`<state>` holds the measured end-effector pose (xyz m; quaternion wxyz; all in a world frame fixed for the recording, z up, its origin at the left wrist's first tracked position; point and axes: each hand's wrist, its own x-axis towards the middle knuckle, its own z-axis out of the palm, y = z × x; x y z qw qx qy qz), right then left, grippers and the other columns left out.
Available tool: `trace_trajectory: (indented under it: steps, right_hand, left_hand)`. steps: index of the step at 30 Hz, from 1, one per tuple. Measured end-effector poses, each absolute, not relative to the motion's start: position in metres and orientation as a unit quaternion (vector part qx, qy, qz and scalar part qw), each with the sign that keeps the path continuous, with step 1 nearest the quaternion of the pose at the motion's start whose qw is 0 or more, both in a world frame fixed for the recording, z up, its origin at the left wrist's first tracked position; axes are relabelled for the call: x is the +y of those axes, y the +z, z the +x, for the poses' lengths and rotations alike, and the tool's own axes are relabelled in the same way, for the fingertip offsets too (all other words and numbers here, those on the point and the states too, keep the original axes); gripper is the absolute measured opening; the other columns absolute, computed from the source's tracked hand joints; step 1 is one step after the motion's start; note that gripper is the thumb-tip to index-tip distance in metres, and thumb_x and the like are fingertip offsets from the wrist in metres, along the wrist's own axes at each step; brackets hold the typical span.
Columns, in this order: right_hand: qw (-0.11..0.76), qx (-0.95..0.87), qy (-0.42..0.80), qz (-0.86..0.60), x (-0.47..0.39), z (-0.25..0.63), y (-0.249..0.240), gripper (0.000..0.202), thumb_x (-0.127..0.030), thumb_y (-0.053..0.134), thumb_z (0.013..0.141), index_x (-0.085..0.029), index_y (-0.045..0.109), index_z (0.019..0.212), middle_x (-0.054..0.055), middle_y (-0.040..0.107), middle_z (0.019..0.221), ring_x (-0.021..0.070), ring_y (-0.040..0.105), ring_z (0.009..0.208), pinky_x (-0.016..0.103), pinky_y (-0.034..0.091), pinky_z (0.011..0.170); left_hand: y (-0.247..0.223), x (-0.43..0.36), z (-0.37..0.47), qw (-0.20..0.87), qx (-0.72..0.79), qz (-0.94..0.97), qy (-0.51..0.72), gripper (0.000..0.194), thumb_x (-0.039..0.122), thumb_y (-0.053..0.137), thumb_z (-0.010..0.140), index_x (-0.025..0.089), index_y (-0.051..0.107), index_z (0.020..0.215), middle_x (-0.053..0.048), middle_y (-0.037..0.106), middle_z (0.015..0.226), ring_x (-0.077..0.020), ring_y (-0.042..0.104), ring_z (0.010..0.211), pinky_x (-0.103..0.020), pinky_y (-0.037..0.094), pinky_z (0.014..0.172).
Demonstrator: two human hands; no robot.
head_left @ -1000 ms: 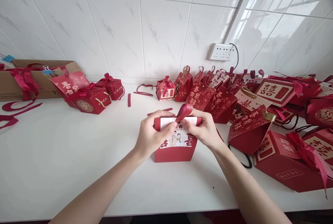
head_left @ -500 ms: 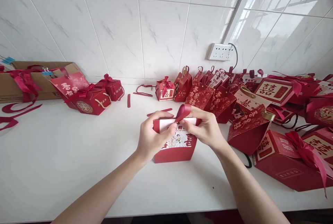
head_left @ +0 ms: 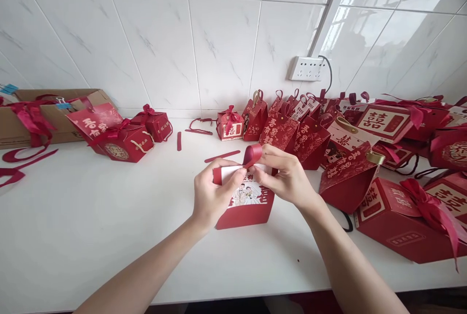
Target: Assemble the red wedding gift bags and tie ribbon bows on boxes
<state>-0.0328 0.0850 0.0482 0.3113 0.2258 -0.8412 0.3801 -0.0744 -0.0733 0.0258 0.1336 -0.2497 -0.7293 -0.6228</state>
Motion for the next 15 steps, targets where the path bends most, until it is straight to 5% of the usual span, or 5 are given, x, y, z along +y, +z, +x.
trace_trajectory:
  steps: [15]
  right_hand:
    - [0.316, -0.822, 0.415, 0.227, 0.0833, -0.0297, 0.0530, 0.010, -0.022, 0.057, 0.083, -0.020, 0.066, 0.083, 0.002, 0.061, 0.081, 0.0136, 0.055, 0.073, 0.027, 0.046, 0.067]
  left_hand:
    - [0.0287, -0.0739, -0.0725, 0.117, -0.726, -0.267, -0.623, 0.010, 0.029, 0.064, 0.075, 0.020, 0.061, 0.070, 0.004, 0.063, 0.061, -0.0100, 0.057, 0.054, -0.019, 0.045, 0.051]
